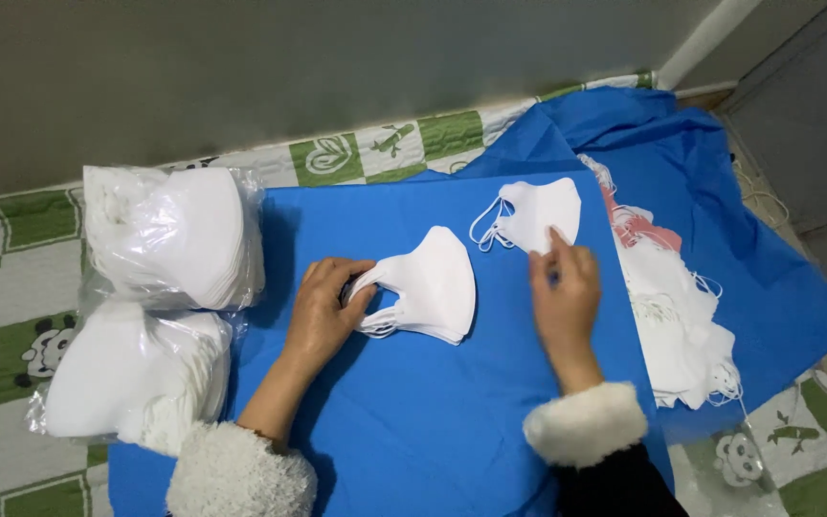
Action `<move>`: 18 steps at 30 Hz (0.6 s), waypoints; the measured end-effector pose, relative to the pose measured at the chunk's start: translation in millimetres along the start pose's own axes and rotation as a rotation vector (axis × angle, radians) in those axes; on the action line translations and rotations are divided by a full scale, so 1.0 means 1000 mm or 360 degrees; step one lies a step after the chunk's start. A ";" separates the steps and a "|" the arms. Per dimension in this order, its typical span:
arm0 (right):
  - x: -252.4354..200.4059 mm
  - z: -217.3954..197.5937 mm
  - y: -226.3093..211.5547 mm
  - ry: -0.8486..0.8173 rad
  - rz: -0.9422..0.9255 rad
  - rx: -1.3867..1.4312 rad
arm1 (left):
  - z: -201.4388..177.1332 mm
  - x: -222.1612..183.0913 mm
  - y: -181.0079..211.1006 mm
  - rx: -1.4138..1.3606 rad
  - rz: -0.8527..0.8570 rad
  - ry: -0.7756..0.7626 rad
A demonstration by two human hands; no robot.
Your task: The person is manually sorting and stacking white face masks on a workspace.
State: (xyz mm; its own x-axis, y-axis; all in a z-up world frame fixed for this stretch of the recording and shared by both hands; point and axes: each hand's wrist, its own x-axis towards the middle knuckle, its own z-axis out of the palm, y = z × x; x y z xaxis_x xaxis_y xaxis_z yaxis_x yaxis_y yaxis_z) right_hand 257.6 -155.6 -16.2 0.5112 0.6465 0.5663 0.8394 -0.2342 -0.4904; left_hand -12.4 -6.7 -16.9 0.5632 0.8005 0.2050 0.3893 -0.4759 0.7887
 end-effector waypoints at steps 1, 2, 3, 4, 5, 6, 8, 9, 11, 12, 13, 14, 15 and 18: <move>0.004 -0.002 0.013 0.0088 0.0016 -0.0126 | -0.001 0.000 0.001 0.0009 -0.0008 -0.0011; 0.004 0.002 0.023 0.0088 0.0016 -0.0127 | -0.001 -0.001 0.000 0.0008 -0.0007 -0.0011; 0.004 0.006 0.033 0.0000 0.0221 -0.0157 | 0.000 -0.001 -0.001 -0.0001 -0.0009 -0.0008; 0.005 0.009 0.044 -0.0083 0.0427 -0.0187 | 0.000 0.000 -0.001 -0.0010 -0.0006 -0.0005; 0.010 0.008 0.037 -0.0078 0.0427 -0.0189 | 0.000 0.001 -0.002 -0.0012 -0.0001 -0.0006; 0.014 0.006 0.031 -0.0224 0.0592 -0.0249 | 0.001 0.001 -0.003 0.0017 0.0028 -0.0004; 0.020 0.005 0.026 -0.0365 0.0757 -0.0308 | 0.002 -0.001 -0.006 0.0047 0.0063 -0.0002; 0.023 0.005 0.029 -0.0408 0.0839 -0.0280 | 0.003 -0.001 -0.008 0.0048 0.0075 -0.0003; 0.027 0.004 0.031 -0.0448 0.0915 -0.0247 | 0.004 -0.002 -0.010 0.0052 0.0090 0.0003; 0.029 0.004 0.029 -0.0446 0.0952 -0.0216 | 0.004 -0.002 -0.009 0.0043 0.0098 0.0009; 0.031 0.004 0.028 -0.0444 0.0989 -0.0184 | 0.003 -0.001 -0.009 0.0034 0.0106 0.0016; 0.030 0.006 0.031 -0.0445 0.0985 -0.0183 | 0.002 -0.001 -0.008 0.0035 0.0104 0.0021; 0.029 0.008 0.034 -0.0434 0.0969 -0.0141 | 0.002 -0.001 -0.007 0.0038 0.0097 0.0009; 0.031 0.004 0.027 -0.0441 0.0939 -0.0078 | 0.001 -0.001 -0.008 0.0038 0.0086 -0.0010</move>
State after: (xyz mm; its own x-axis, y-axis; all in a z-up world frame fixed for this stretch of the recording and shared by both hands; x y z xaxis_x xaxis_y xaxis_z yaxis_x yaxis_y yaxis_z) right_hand 295.1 -138.8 -14.2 0.8276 0.5611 0.0164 0.4434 -0.6353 -0.6323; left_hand -15.3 -4.1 -24.6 0.5883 0.7711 0.2435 0.3755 -0.5272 0.7623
